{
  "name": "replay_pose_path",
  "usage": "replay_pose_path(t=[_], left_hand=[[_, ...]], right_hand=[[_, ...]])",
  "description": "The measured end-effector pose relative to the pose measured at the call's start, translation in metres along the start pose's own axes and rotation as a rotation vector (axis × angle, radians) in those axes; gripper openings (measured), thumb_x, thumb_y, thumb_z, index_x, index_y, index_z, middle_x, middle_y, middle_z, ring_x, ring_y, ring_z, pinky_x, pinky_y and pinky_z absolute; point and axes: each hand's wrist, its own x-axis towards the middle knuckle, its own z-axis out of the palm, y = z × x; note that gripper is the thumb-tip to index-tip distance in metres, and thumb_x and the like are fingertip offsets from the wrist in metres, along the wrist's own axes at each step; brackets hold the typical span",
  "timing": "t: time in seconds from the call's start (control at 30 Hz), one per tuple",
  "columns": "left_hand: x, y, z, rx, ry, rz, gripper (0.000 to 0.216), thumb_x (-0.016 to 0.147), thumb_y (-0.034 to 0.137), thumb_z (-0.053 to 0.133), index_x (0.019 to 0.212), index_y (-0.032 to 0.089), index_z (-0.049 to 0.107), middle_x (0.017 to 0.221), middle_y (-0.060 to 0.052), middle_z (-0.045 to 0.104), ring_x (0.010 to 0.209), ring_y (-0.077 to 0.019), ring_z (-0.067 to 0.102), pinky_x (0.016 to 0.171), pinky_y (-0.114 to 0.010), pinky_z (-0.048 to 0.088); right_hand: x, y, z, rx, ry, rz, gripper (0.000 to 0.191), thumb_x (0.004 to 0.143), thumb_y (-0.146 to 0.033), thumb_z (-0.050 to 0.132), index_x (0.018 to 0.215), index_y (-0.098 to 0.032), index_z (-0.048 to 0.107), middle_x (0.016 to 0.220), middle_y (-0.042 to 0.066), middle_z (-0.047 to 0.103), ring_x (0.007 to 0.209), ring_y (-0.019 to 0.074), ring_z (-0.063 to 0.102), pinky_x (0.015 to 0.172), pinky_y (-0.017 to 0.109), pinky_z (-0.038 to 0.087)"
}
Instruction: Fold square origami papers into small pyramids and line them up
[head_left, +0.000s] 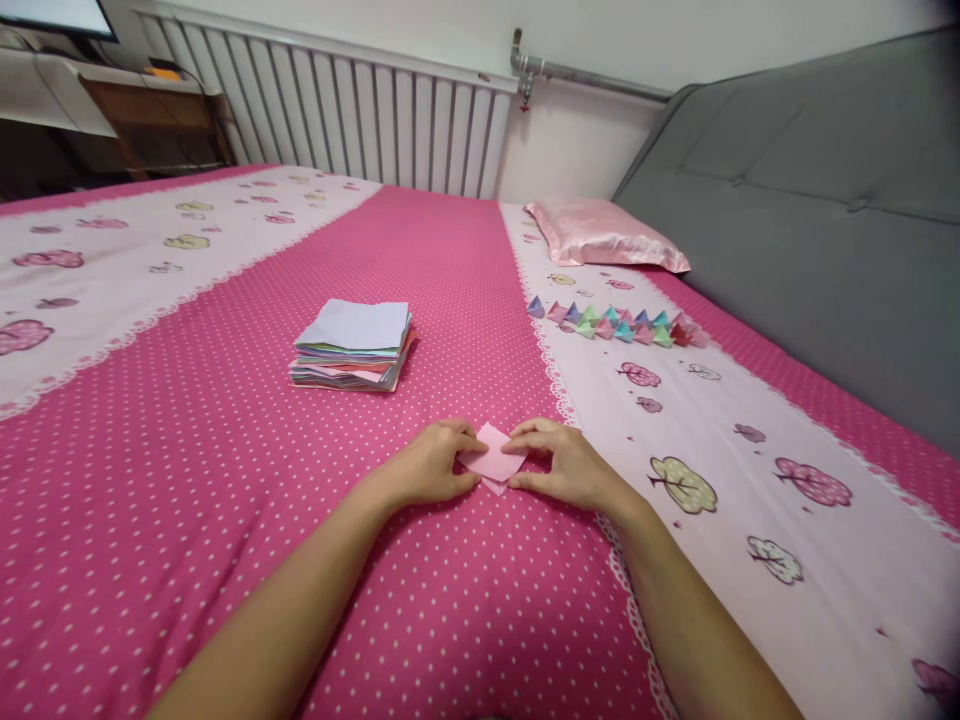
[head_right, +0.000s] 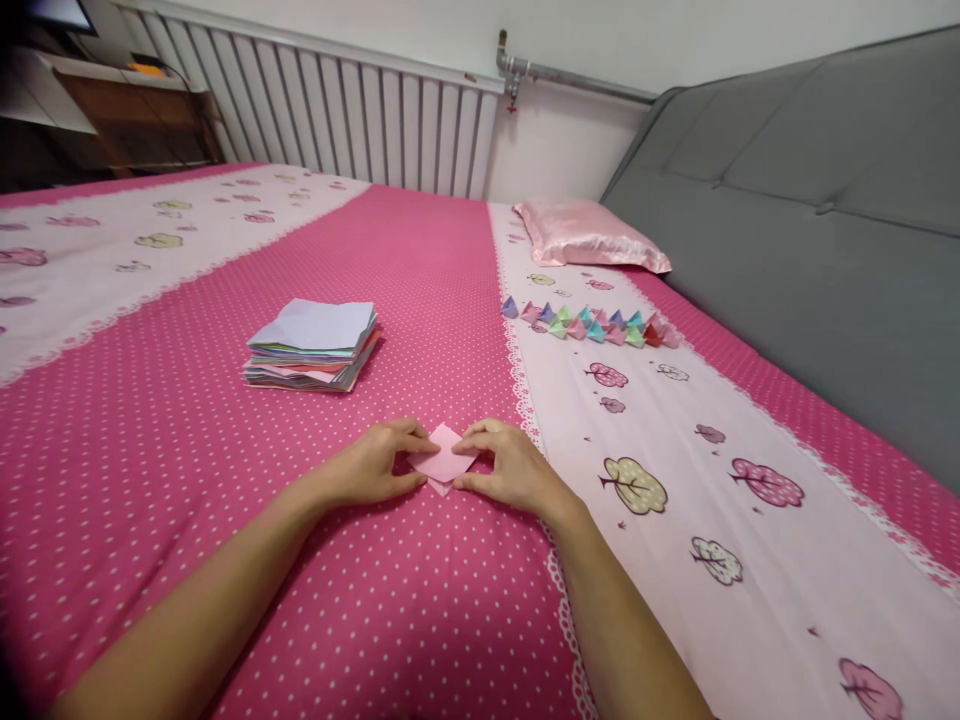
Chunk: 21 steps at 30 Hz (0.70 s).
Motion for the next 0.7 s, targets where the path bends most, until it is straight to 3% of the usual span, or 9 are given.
replay_pose_path(t=[0.2, 0.43, 0.7], left_hand=[[-0.0003, -0.0007, 0.0011, 0.004, 0.009, 0.018, 0.019, 0.071, 0.019, 0.052, 0.084, 0.017, 0.066, 0.081, -0.004, 0.055, 0.072, -0.0146, 0.052, 0.066, -0.026, 0.038], [0.0006, 0.0002, 0.0004, 0.0, 0.006, -0.01, 0.023, 0.074, 0.035, 0.057, 0.082, 0.016, 0.066, 0.079, -0.004, 0.055, 0.07, -0.0147, 0.051, 0.065, -0.026, 0.037], [0.0001, 0.0005, 0.0036, 0.059, 0.033, 0.02, 0.018, 0.078, 0.026, 0.051, 0.082, 0.016, 0.065, 0.079, -0.004, 0.055, 0.069, -0.0134, 0.051, 0.065, -0.024, 0.038]], right_hand=[[0.0, -0.0024, 0.0003, 0.024, -0.006, -0.003, 0.03, 0.069, -0.031, 0.068, 0.098, -0.022, 0.068, 0.105, 0.007, 0.059, 0.093, 0.0176, 0.057, 0.084, 0.034, 0.045], [-0.0002, -0.0013, -0.0007, 0.044, -0.037, 0.02, 0.026, 0.074, -0.029, 0.063, 0.098, -0.022, 0.067, 0.104, 0.006, 0.061, 0.092, 0.0182, 0.059, 0.083, 0.035, 0.046], [-0.0017, -0.0089, 0.0022, -0.205, 0.051, -0.141, 0.022, 0.075, -0.023, 0.058, 0.095, -0.02, 0.067, 0.094, 0.006, 0.063, 0.087, 0.0184, 0.055, 0.076, 0.032, 0.045]])
